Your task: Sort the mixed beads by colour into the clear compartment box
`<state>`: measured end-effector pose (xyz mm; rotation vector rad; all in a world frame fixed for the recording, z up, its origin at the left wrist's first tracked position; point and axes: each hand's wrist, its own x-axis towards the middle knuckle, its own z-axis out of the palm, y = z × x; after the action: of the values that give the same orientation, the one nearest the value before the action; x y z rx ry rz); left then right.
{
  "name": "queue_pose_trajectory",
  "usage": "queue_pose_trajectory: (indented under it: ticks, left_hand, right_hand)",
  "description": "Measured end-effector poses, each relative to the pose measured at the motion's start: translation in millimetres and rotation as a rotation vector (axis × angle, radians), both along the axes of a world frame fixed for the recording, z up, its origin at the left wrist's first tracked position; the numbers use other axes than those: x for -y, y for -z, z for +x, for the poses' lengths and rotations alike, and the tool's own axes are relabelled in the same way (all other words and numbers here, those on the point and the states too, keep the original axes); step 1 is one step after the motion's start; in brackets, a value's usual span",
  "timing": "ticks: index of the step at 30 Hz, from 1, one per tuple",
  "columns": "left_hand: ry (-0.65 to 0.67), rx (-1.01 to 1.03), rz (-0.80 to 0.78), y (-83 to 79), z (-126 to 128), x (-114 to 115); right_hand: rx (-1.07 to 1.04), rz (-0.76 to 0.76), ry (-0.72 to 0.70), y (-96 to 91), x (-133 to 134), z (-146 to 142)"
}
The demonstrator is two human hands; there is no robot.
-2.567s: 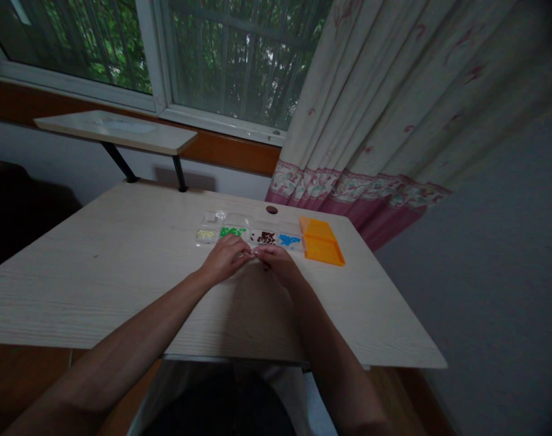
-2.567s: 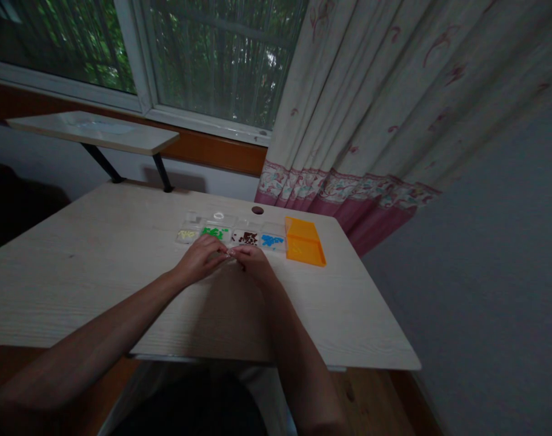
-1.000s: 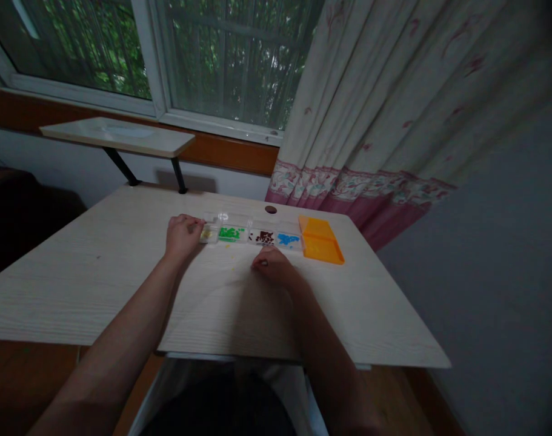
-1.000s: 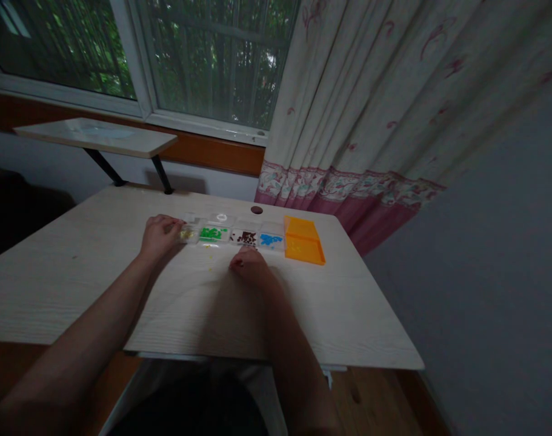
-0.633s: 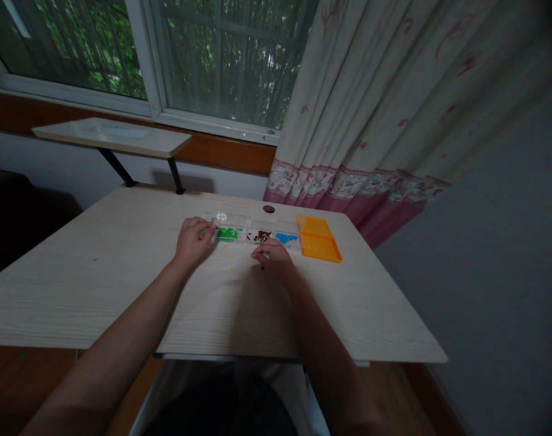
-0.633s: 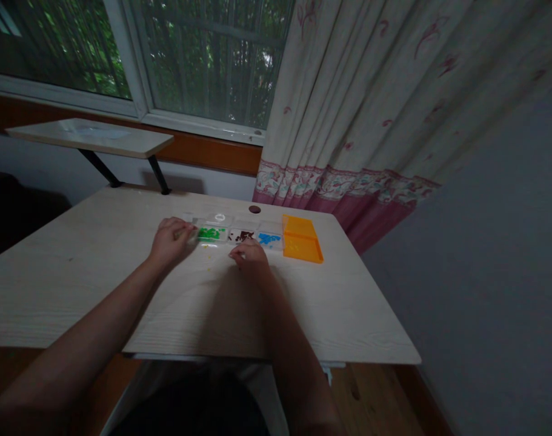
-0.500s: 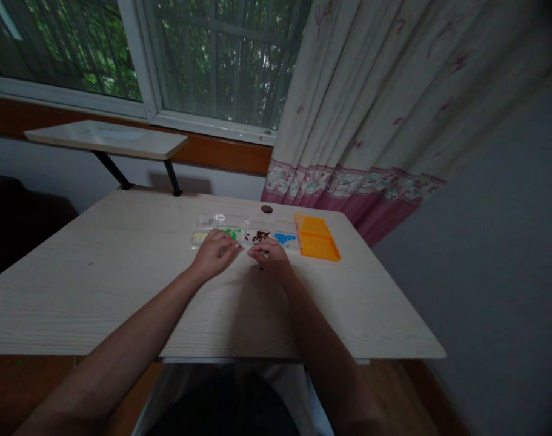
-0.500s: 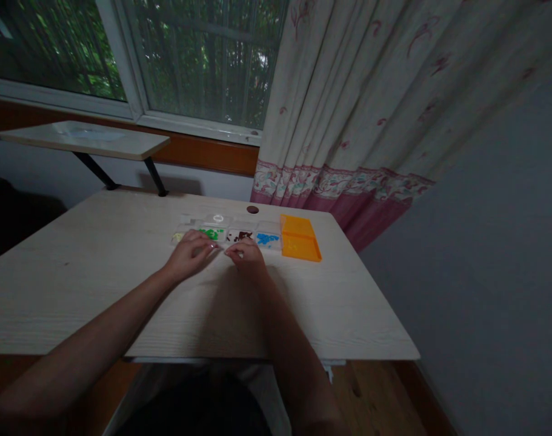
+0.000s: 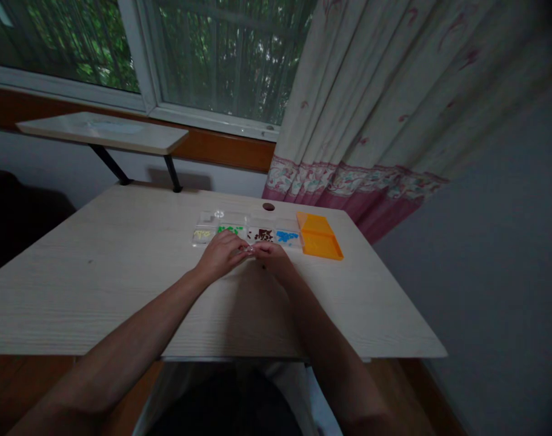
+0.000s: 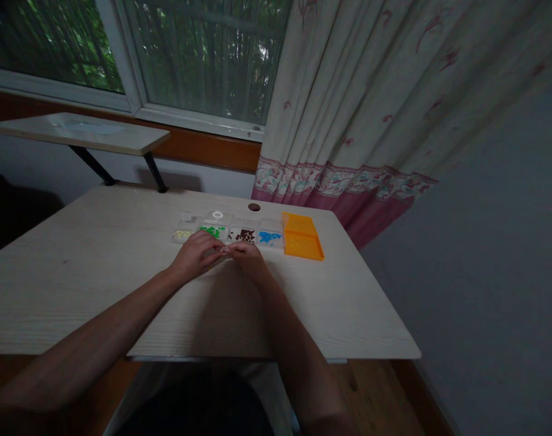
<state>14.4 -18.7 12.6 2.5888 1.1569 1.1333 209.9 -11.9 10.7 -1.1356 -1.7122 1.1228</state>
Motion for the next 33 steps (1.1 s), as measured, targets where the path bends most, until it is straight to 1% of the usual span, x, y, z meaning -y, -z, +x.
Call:
queue_pose_trajectory:
  ticks: [8, 10, 12, 14, 18, 20, 23, 26, 30, 33]
  left_hand:
    - [-0.01, 0.034, 0.024, 2.3, -3.2, -0.7]
    - [-0.009, 0.035, 0.026, 1.8, -5.3, -1.4]
    - [-0.022, 0.025, 0.019, 0.7, -8.3, -2.7]
    - [-0.064, 0.012, 0.011, -0.7, -12.3, -4.4]
    - [-0.219, 0.019, 0.016, -3.4, -23.0, -9.4]
    - [-0.306, 0.036, 0.035, -4.3, -29.9, -13.1]
    - [-0.456, 0.068, 0.044, -3.7, -42.1, -19.7]
    - [-0.611, 0.089, 0.011, 0.2, -54.6, -26.0]
    - [-0.773, 0.09, -0.045, 8.4, -66.7, -30.9]
    - [-0.844, 0.107, -0.079, 13.5, -71.0, -32.1]
  right_hand:
    - [-0.051, -0.054, 0.039, 7.6, -3.8, 1.3]
    - [-0.056, -0.061, 0.073, 9.0, -5.7, 2.7]
    - [-0.04, -0.033, 0.125, 9.2, -8.2, 5.9]
    - [0.005, 0.047, 0.188, 8.5, -11.1, 11.5]
    - [0.188, 0.248, 0.307, 7.9, -16.4, 26.0]
    - [0.329, 0.299, 0.315, 8.9, -17.8, 31.5]
    - [0.536, 0.26, 0.206, 11.2, -17.5, 34.4]
    - [0.637, 0.252, 0.121, 12.5, -15.9, 33.3]
    - [0.679, 0.289, 0.129, 13.4, -15.7, 32.8]
    - [0.684, 0.294, 0.139, 15.2, -16.9, 33.2]
